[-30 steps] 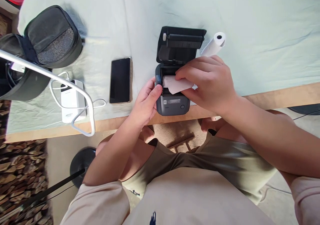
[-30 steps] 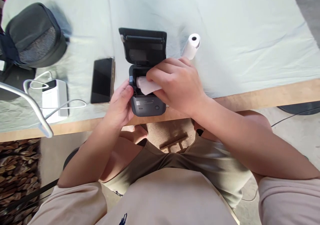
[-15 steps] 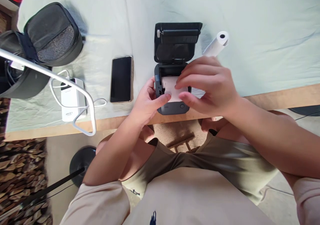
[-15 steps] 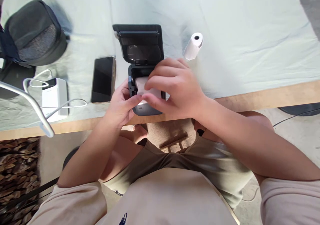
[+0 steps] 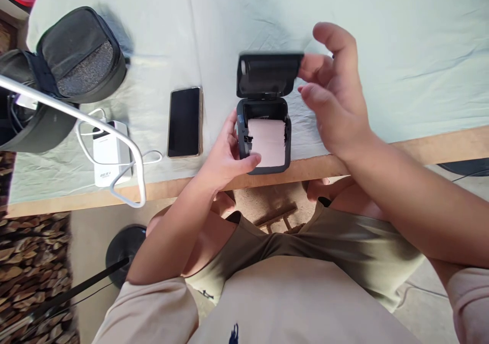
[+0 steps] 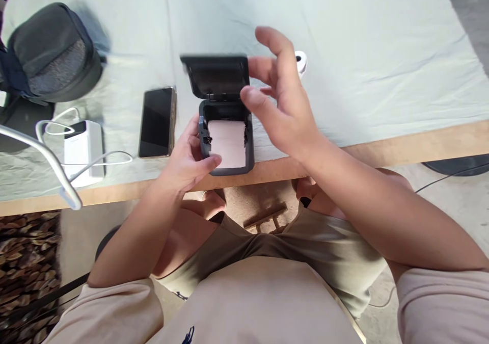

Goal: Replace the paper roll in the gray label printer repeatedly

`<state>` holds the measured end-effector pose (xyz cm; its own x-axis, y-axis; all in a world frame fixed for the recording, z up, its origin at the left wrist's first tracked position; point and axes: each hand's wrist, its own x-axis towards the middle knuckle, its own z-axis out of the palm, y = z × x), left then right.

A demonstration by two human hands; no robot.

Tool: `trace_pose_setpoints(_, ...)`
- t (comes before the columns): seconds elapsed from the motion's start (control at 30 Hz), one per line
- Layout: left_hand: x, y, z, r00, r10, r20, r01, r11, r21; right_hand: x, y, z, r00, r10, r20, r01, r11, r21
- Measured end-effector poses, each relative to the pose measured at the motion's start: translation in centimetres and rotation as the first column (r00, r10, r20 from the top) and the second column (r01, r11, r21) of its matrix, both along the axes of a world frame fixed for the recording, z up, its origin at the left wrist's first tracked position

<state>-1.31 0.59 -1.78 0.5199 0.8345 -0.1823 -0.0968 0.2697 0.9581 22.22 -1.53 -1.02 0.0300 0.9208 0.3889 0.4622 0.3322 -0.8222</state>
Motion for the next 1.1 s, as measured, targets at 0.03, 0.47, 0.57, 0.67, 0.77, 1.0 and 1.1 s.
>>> trace_pose_setpoints(0.03,0.0,0.0,0.0,1.000,0.007,0.001,-0.007,1.000,-0.001,0.1,0.2,-0.2,0.998,-0.015,-0.059,0.015,1.000,-0.002)
trace_pose_setpoints(0.47,0.3,-0.9,0.3,0.992,0.083,0.091,-0.076,0.995,-0.070,-1.1,-0.6,-0.8,0.948,0.314,-0.060,-0.319,0.938,-0.133)
trace_pose_setpoints(0.57,0.4,-0.9,0.4,0.991,0.097,0.096,-0.090,0.993,-0.070,-1.1,-0.7,-0.6,0.953,0.303,-0.021,-0.303,0.945,-0.120)
trace_pose_setpoints(0.67,0.4,-0.8,0.3,0.988,0.113,0.104,-0.106,0.992,-0.068,-0.9,-0.6,-0.5,0.957,0.289,0.008,-0.285,0.945,-0.161)
trace_pose_setpoints(0.77,0.4,-0.6,-0.1,0.983,0.132,0.125,-0.123,0.990,-0.072,-0.5,-0.5,-0.5,0.961,0.274,0.025,-0.265,0.946,-0.186)
trace_pose_setpoints(1.0,0.5,-0.5,-0.2,0.972,0.190,0.139,-0.183,0.981,-0.059,0.0,-1.5,1.5,0.956,0.264,0.125,-0.254,0.963,-0.095)
trace_pose_setpoints(1.1,0.3,-0.2,0.0,0.975,0.178,0.131,-0.169,0.982,-0.080,0.2,-1.8,1.9,0.924,0.327,0.197,-0.311,0.944,-0.107)
